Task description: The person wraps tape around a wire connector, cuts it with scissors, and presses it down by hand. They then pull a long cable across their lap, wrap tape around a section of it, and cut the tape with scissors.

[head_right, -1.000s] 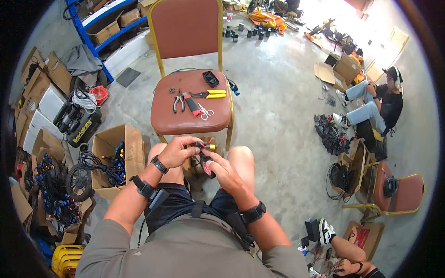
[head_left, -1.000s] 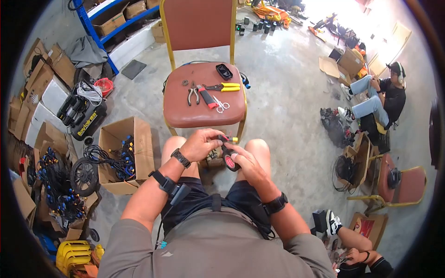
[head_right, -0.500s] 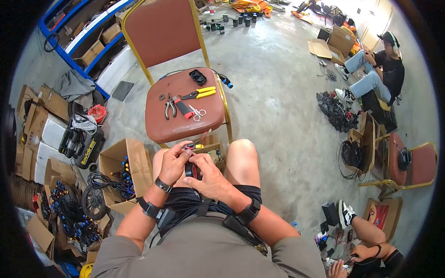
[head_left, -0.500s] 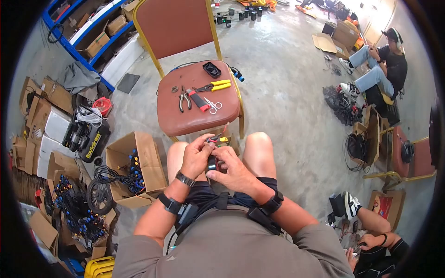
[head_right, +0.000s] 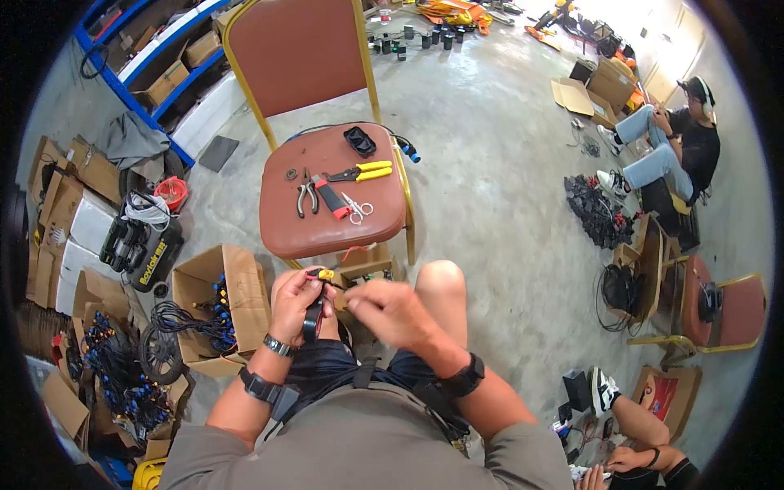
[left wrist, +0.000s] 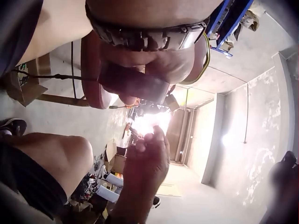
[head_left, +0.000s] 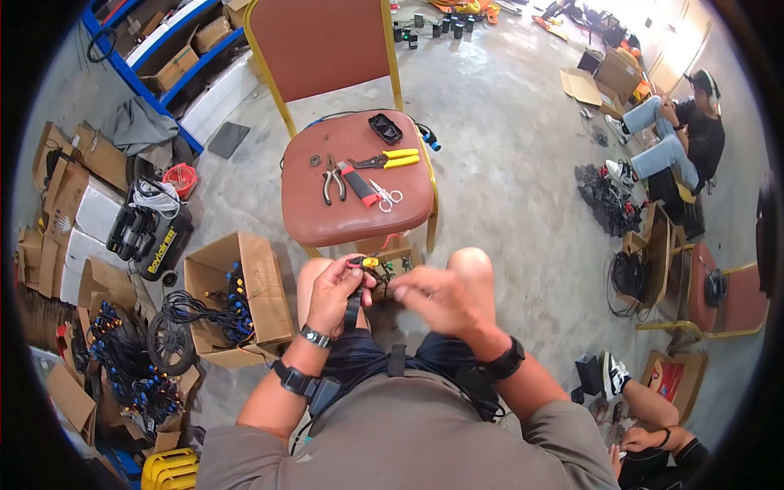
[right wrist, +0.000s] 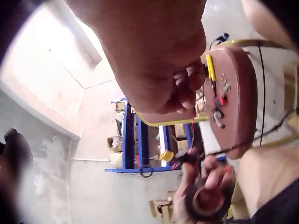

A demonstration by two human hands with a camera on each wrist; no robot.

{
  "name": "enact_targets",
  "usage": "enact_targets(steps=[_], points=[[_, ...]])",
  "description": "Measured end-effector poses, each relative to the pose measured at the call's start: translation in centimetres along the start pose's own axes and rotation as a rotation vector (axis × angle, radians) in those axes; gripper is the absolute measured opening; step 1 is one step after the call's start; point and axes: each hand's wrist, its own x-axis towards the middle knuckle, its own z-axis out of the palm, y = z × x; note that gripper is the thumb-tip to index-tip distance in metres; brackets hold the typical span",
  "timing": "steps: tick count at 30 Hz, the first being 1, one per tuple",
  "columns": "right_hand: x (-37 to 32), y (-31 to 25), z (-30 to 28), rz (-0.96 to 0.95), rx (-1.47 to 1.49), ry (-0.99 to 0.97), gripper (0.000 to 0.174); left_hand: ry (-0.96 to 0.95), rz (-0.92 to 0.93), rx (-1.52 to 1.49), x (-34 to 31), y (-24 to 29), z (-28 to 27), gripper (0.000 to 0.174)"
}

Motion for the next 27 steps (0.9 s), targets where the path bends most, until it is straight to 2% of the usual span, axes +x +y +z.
enact_targets(steps=[2, 3, 5, 6, 8, 9, 11, 12, 14, 17, 21, 24, 26, 27], points=[[2.0, 0.6, -1.6, 0.210, -0.255, 0.078, 0.022, 0.050, -0.010, 0.006, -0.5, 0.1, -0.2, 0.025], [3.5, 2.0, -2.0, 0.213, -0.257, 0.071, 0.022, 0.043, -0.010, -0.026, -0.7, 0.0, -0.6, 0.026], [7.0, 6.6, -1.9, 0.058, -0.186, 0.068, 0.022, 0.016, -0.007, -0.073, -1.0, 0.1, -1.3, 0.027], [8.4, 8.1, -1.5, 0.061, -0.187, 0.065, 0.022, 0.017, -0.010, -0.076, -1.2, 0.1, -1.5, 0.027], [11.2, 10.8, -0.7, 0.010, -0.351, 0.036, 0.022, 0.002, 0.021, -0.030, -1.3, 0.2, -2.0, 0.030], [12.5, 12.2, -0.2, 0.012, -0.354, 0.033, 0.022, -0.010, 0.024, -0.030, -1.4, 0.3, -2.1, 0.031], [14.9, 14.2, 0.8, 0.038, -0.556, 0.002, 0.020, -0.001, -0.007, -0.033, -1.8, 0.7, -1.9, 0.031], [15.9, 14.1, 1.1, 0.041, -0.556, -0.003, 0.020, -0.014, -0.005, -0.051, -1.8, 0.7, -2.1, 0.031], [17.3, 14.1, 1.8, 0.170, -0.706, -0.053, 0.017, -0.011, -0.007, -0.039, -1.5, 0.7, -2.4, 0.032], [18.5, 13.2, 2.4, 0.203, -0.825, -0.148, 0.016, -0.029, -0.008, -0.065, -1.3, 0.7, -2.7, 0.034], [19.3, 14.7, 2.7, 0.229, -0.860, -0.164, 0.022, -0.026, -0.029, -0.081, -0.7, 0.9, -3.4, 0.037], [18.4, 13.6, 1.4, 0.304, -0.765, -0.187, 0.025, -0.022, -0.042, -0.136, -0.4, 1.5, -3.5, 0.033], [17.1, 14.5, -0.2, 0.279, -0.704, -0.155, 0.026, -0.015, -0.080, -0.179, -0.4, 1.7, -3.6, 0.033], [16.6, 14.5, -1.4, 0.420, -0.497, -0.232, 0.025, -0.016, -0.076, -0.185, -0.2, 1.6, -3.7, 0.033]])
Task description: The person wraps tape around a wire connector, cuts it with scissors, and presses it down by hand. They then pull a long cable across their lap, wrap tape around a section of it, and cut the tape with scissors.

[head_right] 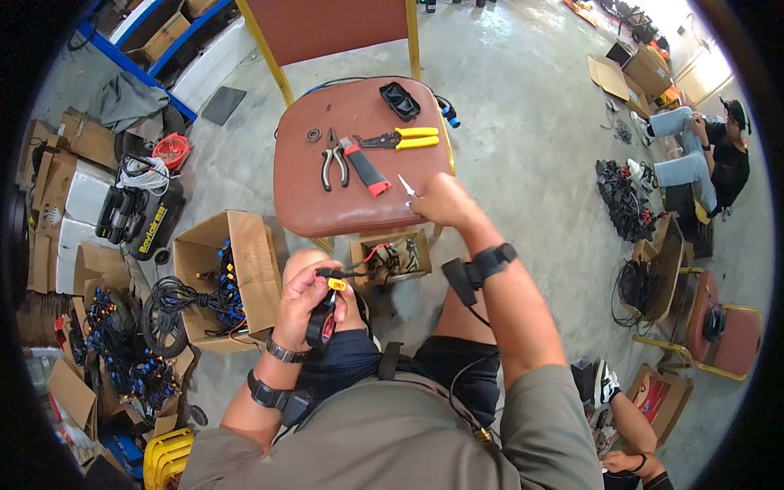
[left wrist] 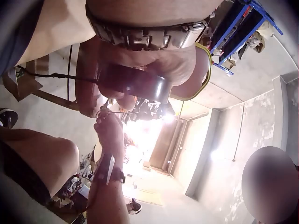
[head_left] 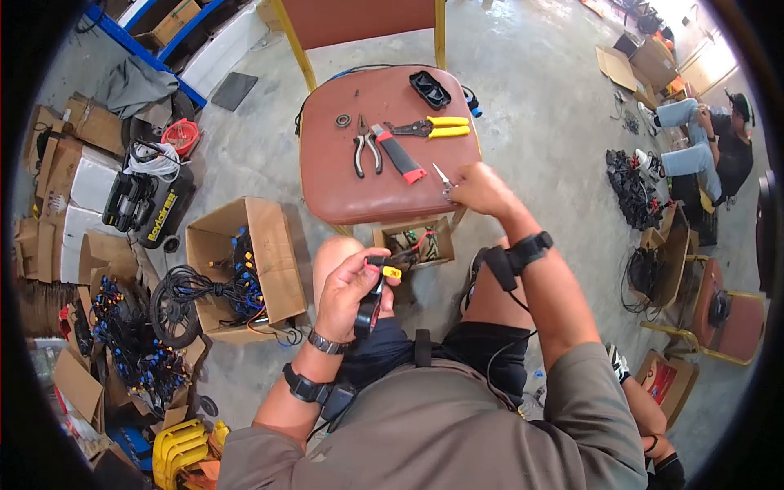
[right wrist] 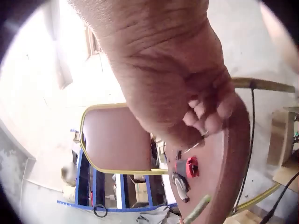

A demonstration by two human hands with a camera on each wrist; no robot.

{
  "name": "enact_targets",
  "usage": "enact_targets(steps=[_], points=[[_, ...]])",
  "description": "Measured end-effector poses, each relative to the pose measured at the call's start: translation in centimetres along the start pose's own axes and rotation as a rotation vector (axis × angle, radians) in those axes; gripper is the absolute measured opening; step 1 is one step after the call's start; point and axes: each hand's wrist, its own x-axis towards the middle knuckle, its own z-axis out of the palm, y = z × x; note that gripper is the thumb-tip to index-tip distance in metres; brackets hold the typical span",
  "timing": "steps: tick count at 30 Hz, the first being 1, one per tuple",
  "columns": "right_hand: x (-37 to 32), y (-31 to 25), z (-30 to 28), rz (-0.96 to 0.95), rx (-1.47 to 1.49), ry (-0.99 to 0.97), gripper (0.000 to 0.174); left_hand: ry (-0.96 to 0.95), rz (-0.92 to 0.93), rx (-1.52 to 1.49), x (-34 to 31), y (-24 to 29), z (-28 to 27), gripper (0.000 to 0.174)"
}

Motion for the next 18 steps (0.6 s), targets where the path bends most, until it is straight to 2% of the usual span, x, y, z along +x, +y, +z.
enact_targets(steps=[1, 2, 4, 5, 7, 11, 13, 14, 16, 18], points=[[-0.7, 0.7, -0.7, 0.083, 0.196, -0.143, 0.024, 0.005, -0.004, 0.004, 0.0, 0.0, -0.1, 0.033], [-2.0, 1.4, -1.1, 0.081, 0.201, -0.143, 0.024, 0.006, -0.002, 0.006, 0.1, 0.0, -0.1, 0.033], [-5.7, 2.6, -1.2, 0.163, 0.673, -0.156, 0.020, 0.004, 0.014, 0.005, 0.3, -0.3, -0.2, 0.032], [-7.3, 3.2, -1.1, 0.162, 0.678, -0.156, 0.020, 0.005, 0.012, 0.010, 0.3, -0.4, 0.0, 0.032], [-10.7, 4.1, -0.6, 0.113, 0.889, -0.230, 0.021, -0.011, 0.035, 0.021, 0.1, -0.7, 0.4, 0.032], [-16.5, 2.4, -0.2, 0.090, 0.875, -0.322, 0.026, -0.030, 0.016, 0.027, -0.3, -1.2, 1.2, 0.031], [-18.5, 0.6, 0.4, 0.020, 0.818, -0.484, 0.027, -0.048, 0.004, 0.030, -0.7, -1.6, 1.8, 0.032], [-19.1, 0.2, 0.8, -0.048, 0.803, -0.503, 0.024, -0.043, -0.006, 0.063, -0.9, -1.8, 2.3, 0.032], [-19.9, -0.8, 0.8, -0.057, 0.782, -0.513, 0.025, -0.055, -0.018, 0.152, -1.2, -2.5, 2.8, 0.035], [-20.5, -0.7, 1.2, -0.079, 0.758, -0.517, 0.031, -0.070, -0.030, 0.165, -1.6, -3.2, 3.5, 0.035]])
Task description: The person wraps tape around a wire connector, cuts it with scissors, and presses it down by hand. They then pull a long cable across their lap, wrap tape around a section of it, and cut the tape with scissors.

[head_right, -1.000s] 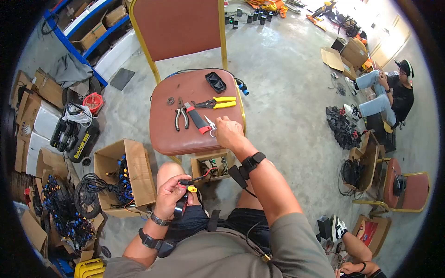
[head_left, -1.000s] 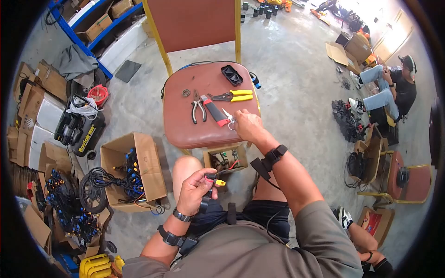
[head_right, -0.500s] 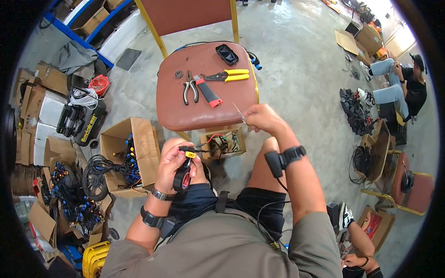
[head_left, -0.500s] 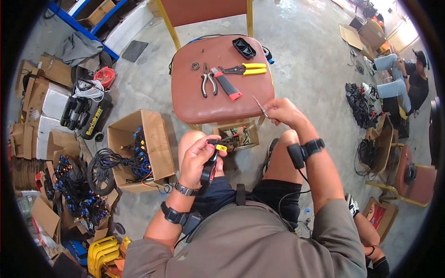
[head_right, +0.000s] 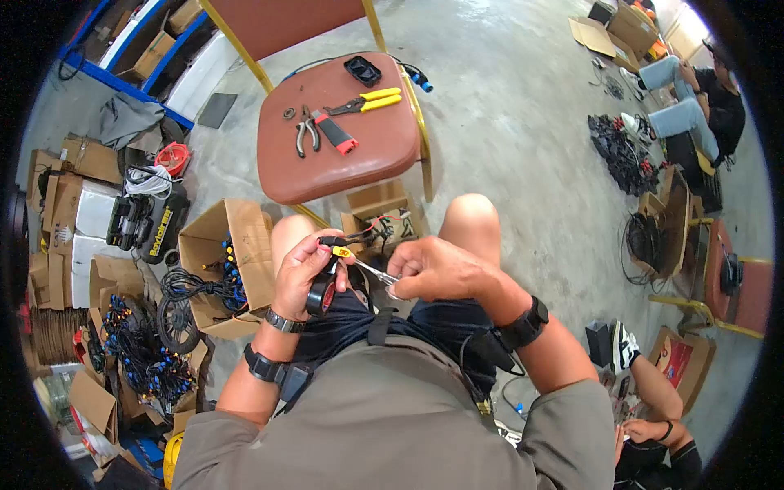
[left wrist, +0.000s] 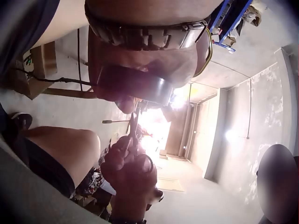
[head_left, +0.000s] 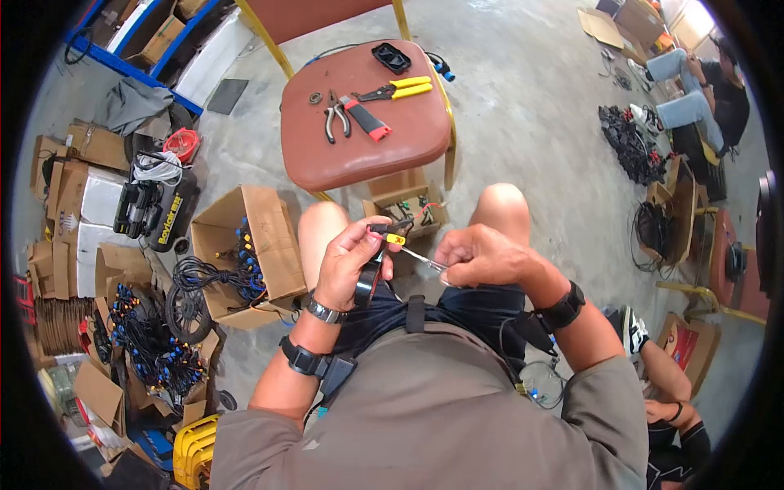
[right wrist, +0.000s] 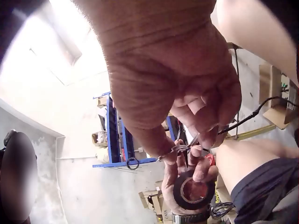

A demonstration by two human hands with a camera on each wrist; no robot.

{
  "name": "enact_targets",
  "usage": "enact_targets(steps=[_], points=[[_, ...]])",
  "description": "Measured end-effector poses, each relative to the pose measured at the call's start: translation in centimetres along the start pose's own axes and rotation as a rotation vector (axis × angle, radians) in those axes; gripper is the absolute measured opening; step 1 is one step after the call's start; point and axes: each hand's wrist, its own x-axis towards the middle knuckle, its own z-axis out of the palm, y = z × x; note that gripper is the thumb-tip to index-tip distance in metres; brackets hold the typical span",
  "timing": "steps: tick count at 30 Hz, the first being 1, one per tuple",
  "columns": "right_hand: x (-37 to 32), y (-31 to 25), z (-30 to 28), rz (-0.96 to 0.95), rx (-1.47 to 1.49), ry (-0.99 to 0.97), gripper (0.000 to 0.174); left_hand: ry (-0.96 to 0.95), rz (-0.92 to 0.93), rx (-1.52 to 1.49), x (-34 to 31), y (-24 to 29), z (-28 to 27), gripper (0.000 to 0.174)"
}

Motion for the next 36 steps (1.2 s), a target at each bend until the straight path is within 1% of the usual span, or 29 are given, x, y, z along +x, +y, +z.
enact_targets(steps=[1, 3, 4, 5, 7, 10, 17, 18, 19, 21, 25, 27, 28, 30, 34, 36], points=[[-0.3, 0.0, 0.1, 0.005, 0.007, 0.007, 0.031, -0.013, -0.003, 0.012, -0.1, -0.2, 0.4, 0.035], [-0.8, -0.7, 0.0, 0.036, 0.027, 0.022, 0.025, -0.021, -0.007, 0.030, -0.3, -0.4, 1.3, 0.035], [-1.2, -1.6, -0.2, 0.079, 0.017, 0.032, 0.027, -0.002, -0.027, 0.020, -0.4, -0.6, 1.8, 0.033], [-1.4, -1.9, -0.2, 0.075, 0.015, 0.041, 0.027, 0.015, -0.044, 0.012, -0.3, -0.6, 2.2, 0.031], [-1.8, -2.0, -0.3, 0.090, -0.028, 0.054, 0.027, -0.012, -0.044, 0.041, -0.2, -0.8, 2.6, 0.031], [-1.9, -1.9, -0.4, 0.123, 0.001, 0.057, 0.026, -0.033, -0.060, 0.072, 0.0, -1.1, 2.7, 0.034], [-1.9, -1.6, -0.5, 0.142, 0.047, 0.069, 0.029, -0.050, -0.070, 0.095, 0.1, -1.1, 3.2, 0.032], [-1.7, -1.2, -0.5, 0.129, 0.059, 0.067, 0.034, -0.050, -0.071, 0.095, 0.1, -1.0, 3.3, 0.031], [-1.8, -1.2, -0.5, 0.131, 0.062, 0.067, 0.034, -0.050, -0.075, 0.094, 0.0, -1.0, 3.4, 0.031], [-1.8, -1.6, -0.6, 0.128, 0.072, 0.049, 0.027, -0.070, -0.066, 0.086, 0.0, -0.9, 3.5, 0.030], [-1.5, -1.1, -0.5, 0.113, 0.118, 0.057, 0.024, -0.066, -0.086, 0.081, 0.0, -1.1, 3.4, 0.030], [-1.5, -1.1, -0.4, 0.113, 0.134, 0.048, 0.023, -0.094, -0.064, 0.095, 0.1, -1.3, 3.1, 0.032], [-1.5, -1.1, -0.4, 0.113, 0.138, 0.049, 0.023, -0.095, -0.068, 0.096, 0.0, -1.3, 3.1, 0.032], [-1.5, -1.1, -0.2, 0.105, 0.159, 0.051, 0.030, -0.094, -0.058, 0.120, 0.0, -1.4, 3.0, 0.033], [-1.5, -1.1, -0.3, 0.107, 0.155, 0.058, 0.030, -0.088, -0.061, 0.149, -0.1, -1.4, 3.3, 0.033], [-2.1, -0.9, 0.3, 0.121, 0.115, 0.066, 0.031, -0.073, -0.048, 0.116, -1.0, -1.6, 3.7, 0.030]])
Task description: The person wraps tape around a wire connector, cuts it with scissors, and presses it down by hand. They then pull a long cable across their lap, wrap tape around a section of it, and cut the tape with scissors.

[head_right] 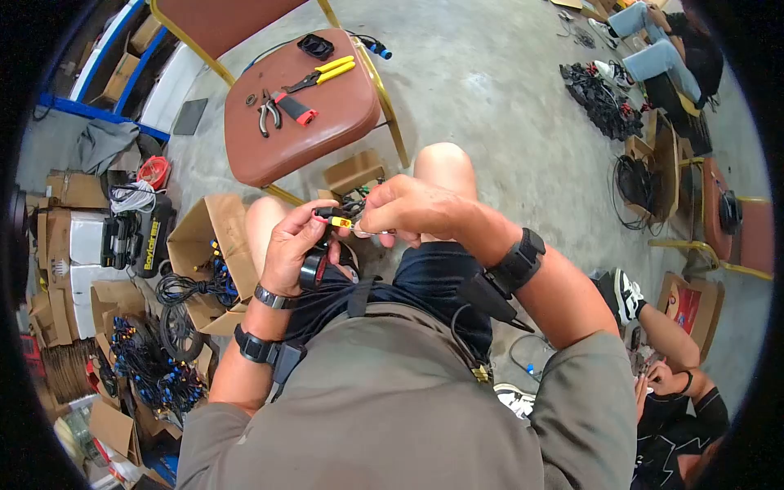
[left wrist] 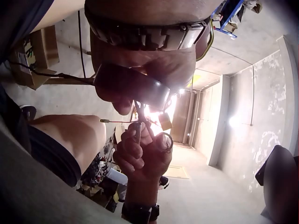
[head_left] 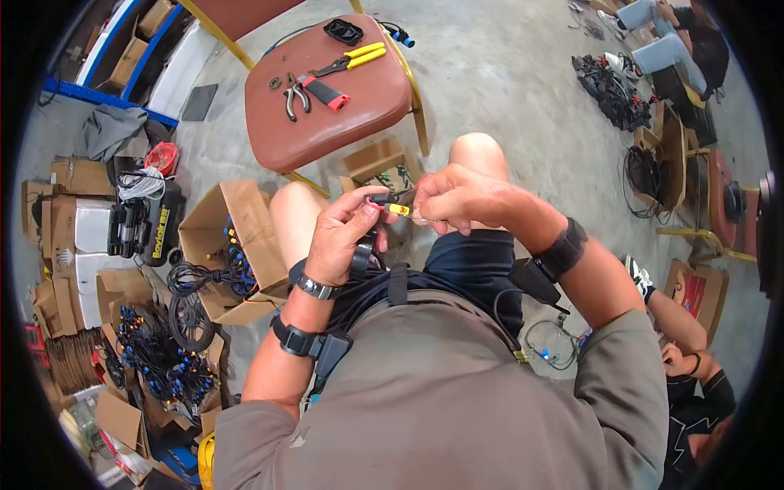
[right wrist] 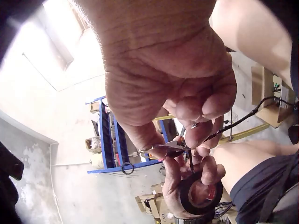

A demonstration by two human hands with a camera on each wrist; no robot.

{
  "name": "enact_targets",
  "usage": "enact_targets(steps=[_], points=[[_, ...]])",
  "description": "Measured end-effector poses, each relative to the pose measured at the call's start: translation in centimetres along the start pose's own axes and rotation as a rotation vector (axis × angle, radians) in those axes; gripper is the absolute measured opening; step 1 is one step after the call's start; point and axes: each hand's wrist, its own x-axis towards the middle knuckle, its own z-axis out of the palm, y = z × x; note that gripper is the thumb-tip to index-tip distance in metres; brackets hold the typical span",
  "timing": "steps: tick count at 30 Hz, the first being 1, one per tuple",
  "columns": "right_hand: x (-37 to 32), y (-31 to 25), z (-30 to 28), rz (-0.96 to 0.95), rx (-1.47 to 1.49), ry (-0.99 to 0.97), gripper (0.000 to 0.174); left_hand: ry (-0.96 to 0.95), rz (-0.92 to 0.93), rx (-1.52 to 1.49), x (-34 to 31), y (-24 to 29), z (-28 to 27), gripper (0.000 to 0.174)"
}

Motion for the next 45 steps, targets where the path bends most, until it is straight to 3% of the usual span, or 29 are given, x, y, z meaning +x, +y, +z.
enact_targets(steps=[13, 38, 45], points=[[0.1, -0.8, 0.2, 0.127, -0.116, 0.057, 0.033, -0.002, 0.022, 0.050, 0.0, 0.2, -0.1, 0.031], [0.6, 0.6, -0.2, -0.092, 0.061, -0.079, 0.022, -0.024, 0.047, 0.099, 0.7, 0.6, -0.9, 0.034], [1.0, 1.4, -0.1, -0.008, 0.024, -0.040, 0.028, -0.013, 0.048, 0.101, 0.9, 0.7, -0.5, 0.034]])
